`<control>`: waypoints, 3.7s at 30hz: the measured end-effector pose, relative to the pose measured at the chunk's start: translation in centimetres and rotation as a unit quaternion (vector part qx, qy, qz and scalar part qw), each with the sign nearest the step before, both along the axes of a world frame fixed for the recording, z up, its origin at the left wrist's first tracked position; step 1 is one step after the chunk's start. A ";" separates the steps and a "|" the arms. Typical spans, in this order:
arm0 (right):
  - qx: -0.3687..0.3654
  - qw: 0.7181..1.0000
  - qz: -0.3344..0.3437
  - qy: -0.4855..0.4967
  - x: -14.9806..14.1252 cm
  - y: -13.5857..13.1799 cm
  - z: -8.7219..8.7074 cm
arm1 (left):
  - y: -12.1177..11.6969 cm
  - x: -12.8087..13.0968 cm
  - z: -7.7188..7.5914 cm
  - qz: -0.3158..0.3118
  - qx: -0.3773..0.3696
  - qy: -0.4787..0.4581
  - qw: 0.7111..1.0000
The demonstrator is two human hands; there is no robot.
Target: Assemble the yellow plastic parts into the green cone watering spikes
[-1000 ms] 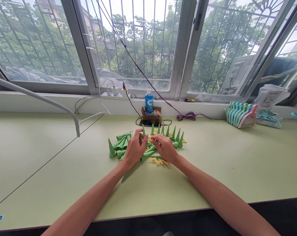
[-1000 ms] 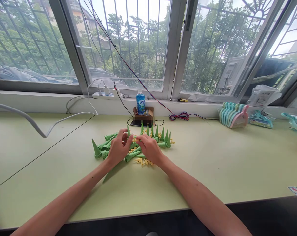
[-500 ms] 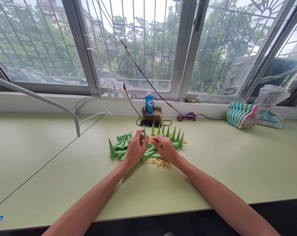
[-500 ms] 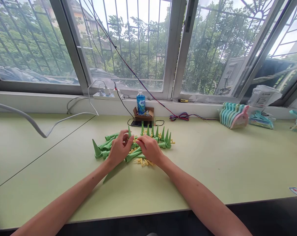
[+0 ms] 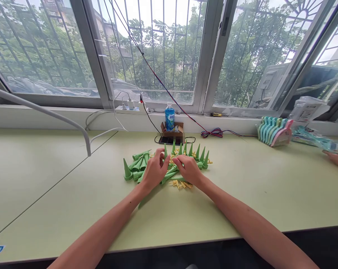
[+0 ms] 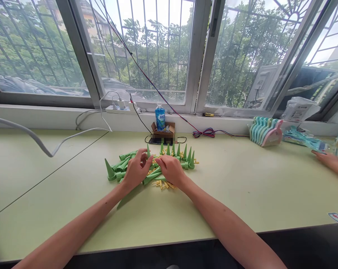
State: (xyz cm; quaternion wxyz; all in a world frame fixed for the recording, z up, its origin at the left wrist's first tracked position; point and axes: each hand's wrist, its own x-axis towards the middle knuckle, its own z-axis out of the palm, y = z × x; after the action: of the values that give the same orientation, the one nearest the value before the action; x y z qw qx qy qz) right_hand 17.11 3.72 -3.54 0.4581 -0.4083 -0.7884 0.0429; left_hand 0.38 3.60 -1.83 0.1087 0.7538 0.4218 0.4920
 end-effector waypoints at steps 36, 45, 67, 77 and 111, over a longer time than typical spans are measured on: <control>-0.038 0.998 0.045 0.016 0.1 -0.4 0.3 | 0.3 -0.2 0.1 0.022 0.008 0.013 1.000; -0.033 0.998 0.055 0.002 0.2 -0.2 0.2 | 0.2 -0.1 0.1 0.013 0.011 0.017 1.000; -0.003 0.997 0.080 0.002 0.4 0.0 0.2 | -0.1 -0.1 0.6 0.012 -0.010 -0.011 1.000; -0.012 0.998 0.050 -0.029 0.5 0.2 0.0 | -0.1 -0.1 0.7 -0.086 -0.109 -0.100 0.985; -0.031 0.997 0.062 -0.027 0.3 0.0 0.2 | 0.0 -0.1 0.2 -0.099 -0.088 -0.065 0.989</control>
State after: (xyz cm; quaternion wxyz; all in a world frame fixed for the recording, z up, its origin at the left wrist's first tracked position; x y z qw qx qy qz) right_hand 17.42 3.68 -3.33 0.4200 -0.3737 -0.8227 0.0842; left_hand 0.25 3.59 -1.60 0.2498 0.7458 0.3785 0.4879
